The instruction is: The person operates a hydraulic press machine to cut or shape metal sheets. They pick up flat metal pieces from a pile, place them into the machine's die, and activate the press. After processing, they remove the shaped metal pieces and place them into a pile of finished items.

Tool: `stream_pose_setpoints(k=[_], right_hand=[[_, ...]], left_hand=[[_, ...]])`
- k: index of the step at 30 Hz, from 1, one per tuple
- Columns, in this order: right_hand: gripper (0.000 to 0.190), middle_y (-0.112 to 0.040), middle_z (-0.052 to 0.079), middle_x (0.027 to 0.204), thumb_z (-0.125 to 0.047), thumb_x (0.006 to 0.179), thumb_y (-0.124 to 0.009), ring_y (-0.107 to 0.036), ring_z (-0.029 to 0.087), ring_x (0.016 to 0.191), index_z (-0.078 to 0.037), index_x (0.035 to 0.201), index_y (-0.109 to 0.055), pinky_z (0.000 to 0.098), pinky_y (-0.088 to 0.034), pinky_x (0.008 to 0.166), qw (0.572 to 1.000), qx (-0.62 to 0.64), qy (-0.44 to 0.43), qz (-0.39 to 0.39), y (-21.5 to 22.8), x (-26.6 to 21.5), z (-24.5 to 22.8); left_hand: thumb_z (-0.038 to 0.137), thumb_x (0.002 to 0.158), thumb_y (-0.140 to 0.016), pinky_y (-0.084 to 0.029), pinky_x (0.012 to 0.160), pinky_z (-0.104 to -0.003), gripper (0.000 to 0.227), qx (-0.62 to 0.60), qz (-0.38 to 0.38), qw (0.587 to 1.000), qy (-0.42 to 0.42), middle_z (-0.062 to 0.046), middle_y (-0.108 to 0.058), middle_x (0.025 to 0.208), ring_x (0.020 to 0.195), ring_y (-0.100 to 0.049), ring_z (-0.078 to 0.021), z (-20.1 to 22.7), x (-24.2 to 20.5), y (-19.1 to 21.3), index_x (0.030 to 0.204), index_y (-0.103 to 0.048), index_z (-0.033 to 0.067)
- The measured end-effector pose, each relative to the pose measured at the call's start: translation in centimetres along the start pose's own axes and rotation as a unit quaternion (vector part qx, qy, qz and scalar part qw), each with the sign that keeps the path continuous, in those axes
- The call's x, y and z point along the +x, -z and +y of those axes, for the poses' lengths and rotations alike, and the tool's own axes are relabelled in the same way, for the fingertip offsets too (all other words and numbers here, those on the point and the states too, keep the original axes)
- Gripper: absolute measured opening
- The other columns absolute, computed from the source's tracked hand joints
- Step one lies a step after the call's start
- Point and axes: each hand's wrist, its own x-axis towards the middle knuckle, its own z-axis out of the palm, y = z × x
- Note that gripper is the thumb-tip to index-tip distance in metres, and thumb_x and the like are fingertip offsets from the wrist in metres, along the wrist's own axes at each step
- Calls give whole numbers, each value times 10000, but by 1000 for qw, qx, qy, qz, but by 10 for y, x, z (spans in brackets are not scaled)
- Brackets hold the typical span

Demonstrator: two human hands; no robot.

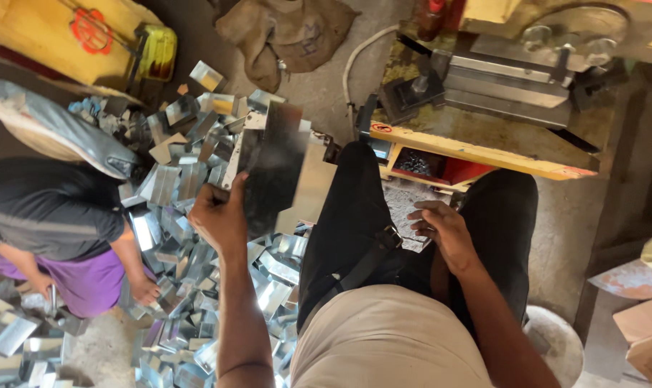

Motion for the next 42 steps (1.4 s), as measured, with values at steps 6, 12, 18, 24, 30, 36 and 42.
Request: stream_pose_setpoints(k=[6,12,18,24,30,36,42], right_hand=[[563,-689,127,1228,-190,931,-732,-687,196,1014,-60,1425,-496,342,-564,887,987,15,76,-142,-18,-15,-24],[596,-738,131,1059,-108,912,-719,-634,162,807,-9,1463,-515,300,-537,684,992,-75,81,-67,20,-44,-28],[470,-742,94,967,-125,972,-662,-665,134,765,20,1406,-557,262,-532,670,971,-14,175,161,75,-33,-44],[398,-738,75,1014,-139,989,-594,-686,144,822,21,1354,-609,279,-547,707,950,76,176,248,84,-25,-57],[478,-710,80,1039,-117,917,-633,-671,141,829,14,1372,-569,296,-547,712,929,187,206,245,71,-24,-63],[541,-717,101,1010,-100,924,-611,-632,133,784,-8,1449,-518,293,-544,732,927,182,223,241,73,-23,-75],[489,-710,104,989,-109,974,-558,-621,131,761,26,1444,-556,296,-539,738,926,185,231,234,68,-11,-77]], left_hand=[[255,865,-892,-269,522,-299,540,-211,-110,962,133,58,-381,602,594,-312,-70,29,-10,-65,602,-448,95],[238,893,-830,-287,501,-285,483,-309,-272,881,234,81,-395,617,585,-317,-65,79,-71,-143,624,-443,132],[219,998,-719,-402,542,-276,205,-405,-415,804,128,44,-557,742,639,-461,-53,118,-108,-193,972,-620,42],[142,945,-632,-444,464,-278,579,-308,-557,761,127,-3,-579,629,507,-519,-105,118,-126,-200,1456,-376,49],[121,979,-659,-407,500,-287,515,-357,-545,730,204,-44,-573,676,552,-497,-112,119,-135,-203,1442,-514,-49],[133,956,-589,-456,542,-275,551,-420,-532,701,222,-14,-695,875,627,-576,-109,147,-125,-195,1472,-439,10],[174,1017,-565,-432,544,-257,538,-474,-532,665,224,-4,-544,723,597,-501,-94,142,-115,-205,1514,-478,-15]])
